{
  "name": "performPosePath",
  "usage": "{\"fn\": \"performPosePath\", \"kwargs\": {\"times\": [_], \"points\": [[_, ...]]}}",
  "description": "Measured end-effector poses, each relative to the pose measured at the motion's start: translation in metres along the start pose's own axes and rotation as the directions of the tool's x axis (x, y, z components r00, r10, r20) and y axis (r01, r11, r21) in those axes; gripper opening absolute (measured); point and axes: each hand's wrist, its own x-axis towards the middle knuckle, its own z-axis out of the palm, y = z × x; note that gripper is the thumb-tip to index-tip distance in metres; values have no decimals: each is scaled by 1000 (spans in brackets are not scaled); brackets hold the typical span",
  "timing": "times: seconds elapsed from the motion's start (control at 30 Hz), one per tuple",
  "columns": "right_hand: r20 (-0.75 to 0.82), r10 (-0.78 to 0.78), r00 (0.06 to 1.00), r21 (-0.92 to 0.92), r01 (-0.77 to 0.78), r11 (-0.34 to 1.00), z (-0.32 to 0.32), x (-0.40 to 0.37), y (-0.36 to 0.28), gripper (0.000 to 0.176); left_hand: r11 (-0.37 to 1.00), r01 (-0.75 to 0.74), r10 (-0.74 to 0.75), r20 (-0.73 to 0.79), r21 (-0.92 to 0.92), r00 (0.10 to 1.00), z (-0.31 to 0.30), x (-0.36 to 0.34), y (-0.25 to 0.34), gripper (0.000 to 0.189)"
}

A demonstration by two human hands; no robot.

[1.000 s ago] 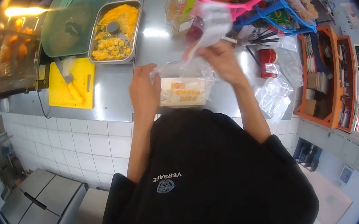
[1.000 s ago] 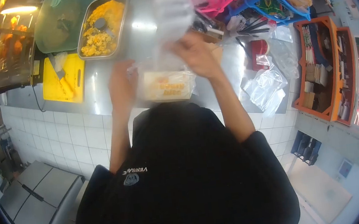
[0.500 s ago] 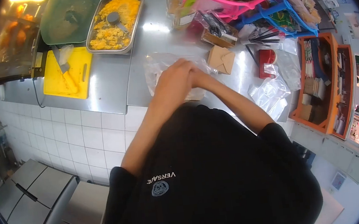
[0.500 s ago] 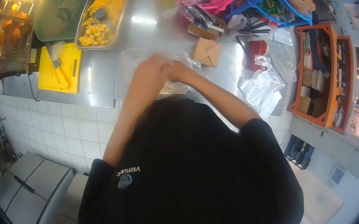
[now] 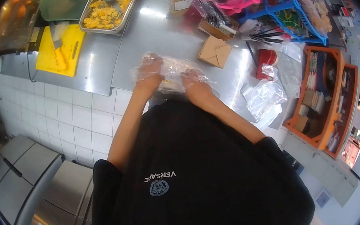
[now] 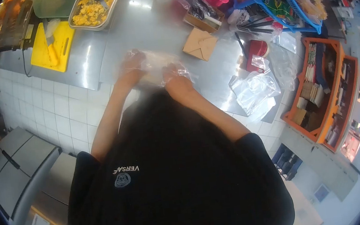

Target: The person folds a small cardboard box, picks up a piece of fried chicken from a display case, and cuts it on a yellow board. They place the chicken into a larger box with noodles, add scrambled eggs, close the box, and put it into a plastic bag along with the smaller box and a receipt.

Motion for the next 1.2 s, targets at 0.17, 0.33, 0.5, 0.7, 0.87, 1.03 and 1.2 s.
{"fn": "performPosePath", "kwargs": {"times": [0.17,0.33,0.5,0.7,0.87,1.03,1.2], "points": [[-15,-8,1000,72,9,997,14,-15,18,38,987,95,-95,-9,128,995,11,-11,18,63],[108,56,993,350,-90,932,18,-15,28,29,967,213,-206,-64,140,977,23,-7,46,76],[-87,47,995,667,23,745,-72,-55,38,25,871,27,205,-414,490,887,82,-9,33,87],[-537,518,666,221,-482,848,-24,-58,240,38,934,239,-185,-213,264,959,68,-13,65,106],[-392,545,741,11,-589,808,2,-26,294,31,924,374,-372,-36,77,928,34,-19,63,107],[-162,419,894,311,-356,881,-13,-47,275,28,993,94,-88,86,-72,992,44,-4,-29,74],[166,322,932,973,-209,102,-114,-61,140,33,976,125,-138,66,177,988,14,-13,-10,66]]}}
